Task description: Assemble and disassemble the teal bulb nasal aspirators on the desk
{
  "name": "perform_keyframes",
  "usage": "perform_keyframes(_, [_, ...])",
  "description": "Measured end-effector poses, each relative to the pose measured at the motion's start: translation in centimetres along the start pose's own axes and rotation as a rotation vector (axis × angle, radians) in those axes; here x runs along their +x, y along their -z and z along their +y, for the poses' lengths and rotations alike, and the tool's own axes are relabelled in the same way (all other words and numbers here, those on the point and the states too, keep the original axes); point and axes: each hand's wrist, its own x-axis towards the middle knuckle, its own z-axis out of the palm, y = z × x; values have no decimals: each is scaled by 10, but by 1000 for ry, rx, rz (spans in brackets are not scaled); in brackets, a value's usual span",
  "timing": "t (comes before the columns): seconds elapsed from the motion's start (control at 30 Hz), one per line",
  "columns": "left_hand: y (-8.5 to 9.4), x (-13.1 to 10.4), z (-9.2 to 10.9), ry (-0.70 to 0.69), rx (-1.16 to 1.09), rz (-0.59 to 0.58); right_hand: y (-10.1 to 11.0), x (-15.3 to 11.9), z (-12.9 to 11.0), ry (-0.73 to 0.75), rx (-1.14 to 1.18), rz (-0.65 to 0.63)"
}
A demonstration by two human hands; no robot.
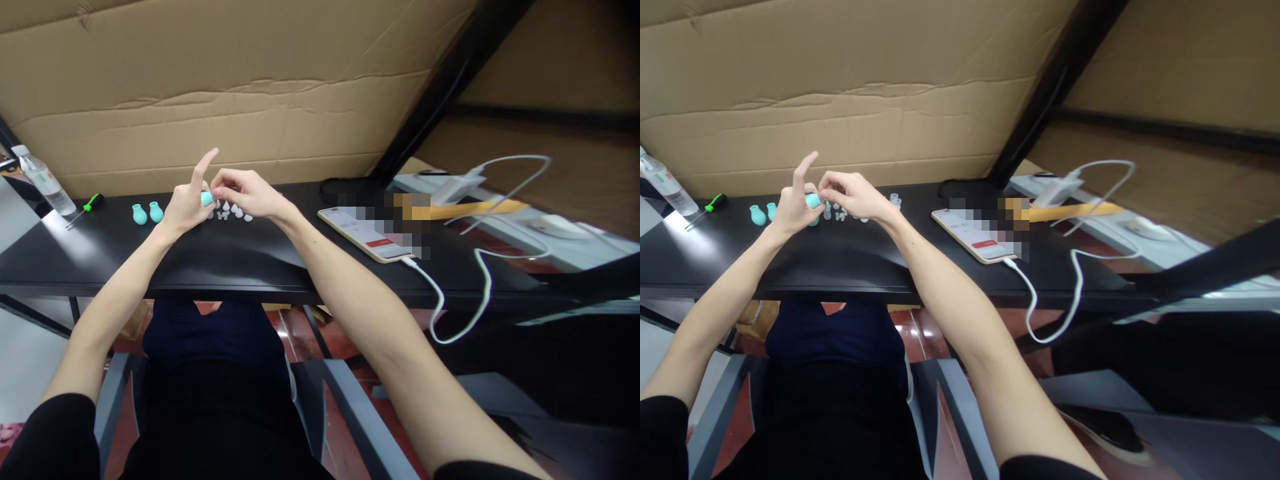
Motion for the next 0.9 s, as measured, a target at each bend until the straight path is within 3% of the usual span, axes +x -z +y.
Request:
perform_keyframes(0.27, [-8,4,-19,-100,34,14,-2,-2,-5,-59,-111,76])
perform_keyframes(0.63, [-9,4,-17,-83,55,-4,-5,-1,-12,-141,-247,92])
perform_keyframes(0.9, [-11,4,-18,-98,9,-32,-6,-2,1,-128,-255,55])
